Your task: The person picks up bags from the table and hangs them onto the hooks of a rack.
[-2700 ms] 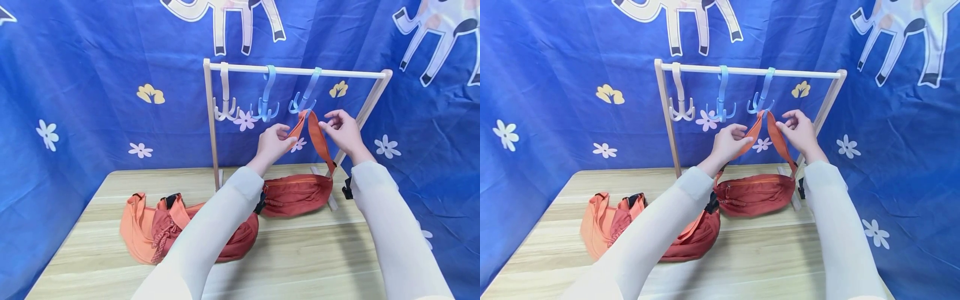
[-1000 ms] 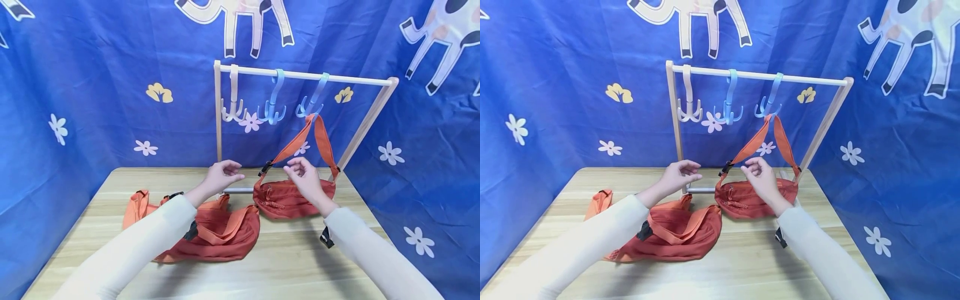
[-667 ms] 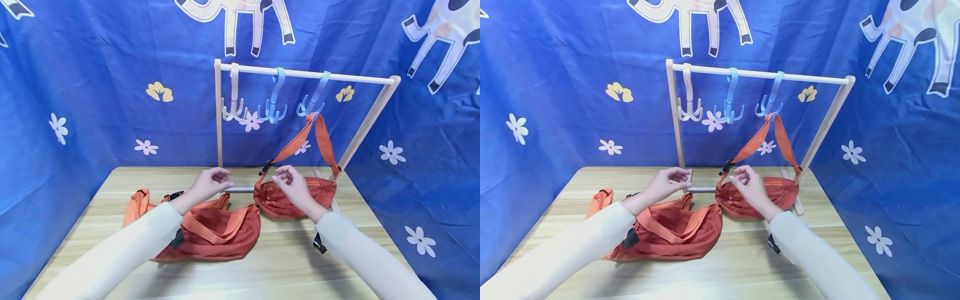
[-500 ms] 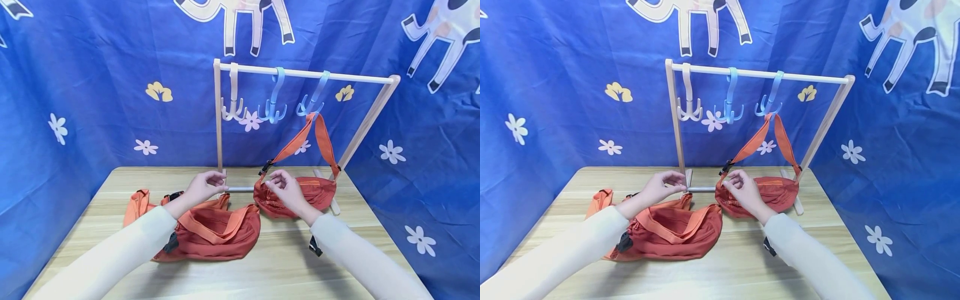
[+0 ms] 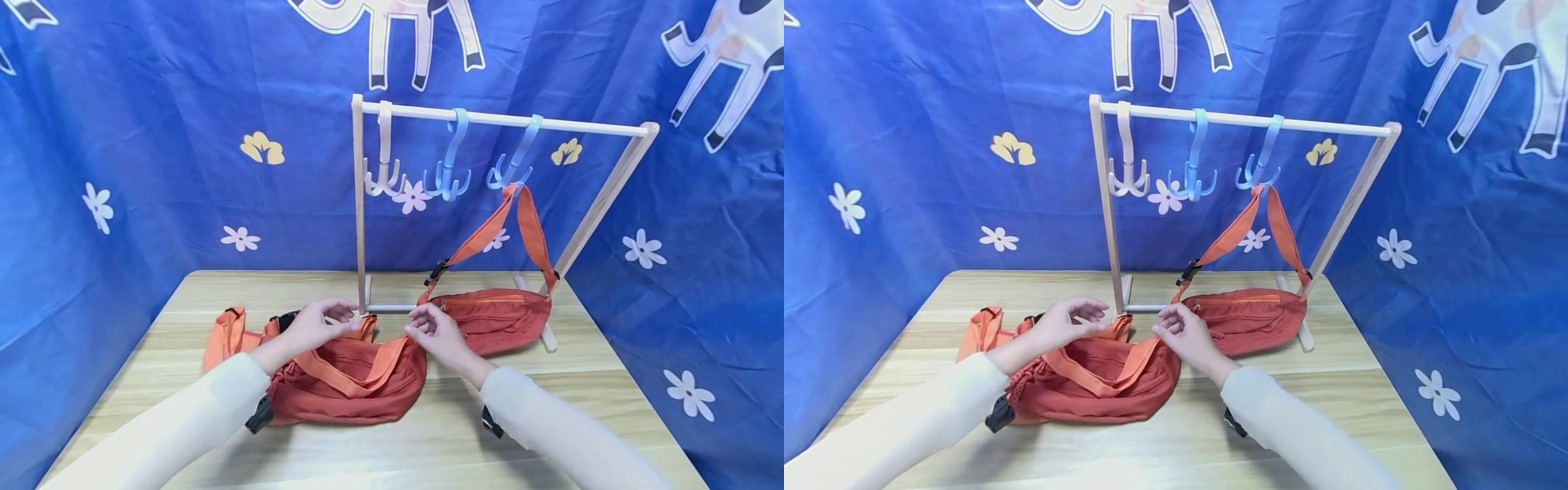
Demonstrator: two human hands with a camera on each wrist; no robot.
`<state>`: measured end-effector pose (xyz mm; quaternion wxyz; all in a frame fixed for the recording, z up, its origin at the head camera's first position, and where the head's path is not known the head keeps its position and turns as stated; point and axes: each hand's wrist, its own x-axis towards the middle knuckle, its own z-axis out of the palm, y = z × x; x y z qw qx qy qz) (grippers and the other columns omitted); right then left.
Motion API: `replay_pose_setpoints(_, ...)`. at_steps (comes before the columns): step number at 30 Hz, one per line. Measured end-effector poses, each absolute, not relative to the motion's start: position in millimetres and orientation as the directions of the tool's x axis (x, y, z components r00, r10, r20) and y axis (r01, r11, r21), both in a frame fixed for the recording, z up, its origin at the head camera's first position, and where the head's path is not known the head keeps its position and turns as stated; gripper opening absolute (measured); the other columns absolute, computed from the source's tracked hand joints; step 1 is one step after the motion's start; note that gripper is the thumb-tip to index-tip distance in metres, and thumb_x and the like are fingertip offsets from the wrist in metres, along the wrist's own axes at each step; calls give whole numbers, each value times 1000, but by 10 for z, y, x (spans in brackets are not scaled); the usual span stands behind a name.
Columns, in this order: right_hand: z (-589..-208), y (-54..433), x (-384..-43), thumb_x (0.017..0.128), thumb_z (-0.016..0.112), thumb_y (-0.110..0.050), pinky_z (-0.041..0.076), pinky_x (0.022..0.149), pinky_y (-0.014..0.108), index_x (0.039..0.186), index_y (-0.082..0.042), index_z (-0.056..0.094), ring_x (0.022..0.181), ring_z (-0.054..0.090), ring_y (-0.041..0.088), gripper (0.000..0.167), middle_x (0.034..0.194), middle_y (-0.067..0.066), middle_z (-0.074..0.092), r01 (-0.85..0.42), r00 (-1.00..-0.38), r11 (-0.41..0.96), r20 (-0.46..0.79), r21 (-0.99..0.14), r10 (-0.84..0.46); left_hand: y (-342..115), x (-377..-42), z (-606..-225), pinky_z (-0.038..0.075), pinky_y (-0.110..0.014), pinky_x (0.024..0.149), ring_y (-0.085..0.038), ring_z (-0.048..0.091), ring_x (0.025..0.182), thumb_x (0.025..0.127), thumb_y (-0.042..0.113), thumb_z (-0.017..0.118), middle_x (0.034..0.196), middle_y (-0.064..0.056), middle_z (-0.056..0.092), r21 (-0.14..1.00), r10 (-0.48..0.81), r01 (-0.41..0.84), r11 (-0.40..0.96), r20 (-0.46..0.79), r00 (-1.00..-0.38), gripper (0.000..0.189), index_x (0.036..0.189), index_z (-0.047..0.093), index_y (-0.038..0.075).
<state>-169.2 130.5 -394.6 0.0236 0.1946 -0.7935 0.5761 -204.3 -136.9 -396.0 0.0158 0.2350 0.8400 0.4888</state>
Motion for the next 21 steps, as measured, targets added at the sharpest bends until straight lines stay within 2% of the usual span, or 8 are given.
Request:
replay_pose_setpoints(3,-3993,1231,-1657,87,66,0,51,71,29,105,5,56,81,62,25,20,92,17,63,-334,-918,255,251,-907,-308,-1424,-2021,-3983,50,-36,76,-21,62,87,83,14,75,97,-10,66,822,432,394,411,205,-878,34,112,65,-1)
replay_pose_setpoints(10,-4132,1084,-1607,88,66,-1,52,80,34,109,6,56,90,62,28,25,101,24,63,-332,-888,214,229,-919,-399,-1550,-1992,-4074,51,-40,78,-26,62,91,85,16,73,105,-19,64,807,515,414,421,163,-842,37,115,63,-2)
replay_pose_setpoints(16,-4228,982,-1568,88,66,-2,49,85,44,114,9,55,97,61,36,30,107,28,61,-366,-838,207,224,-907,-497,-1607,-1955,-4124,50,-45,82,-34,62,94,83,17,75,104,-19,64,800,587,429,419,122,-800,42,116,61,-5)
replay_pose_setpoints(21,-4458,911,-1607,87,70,-7,48,86,44,118,4,56,99,62,34,36,110,21,63,-395,-819,225,231,-890,-525,-1661,-1947,-4164,48,-45,86,-33,62,97,79,22,79,103,-17,65,796,630,435,420,89,-772,46,113,62,-4)
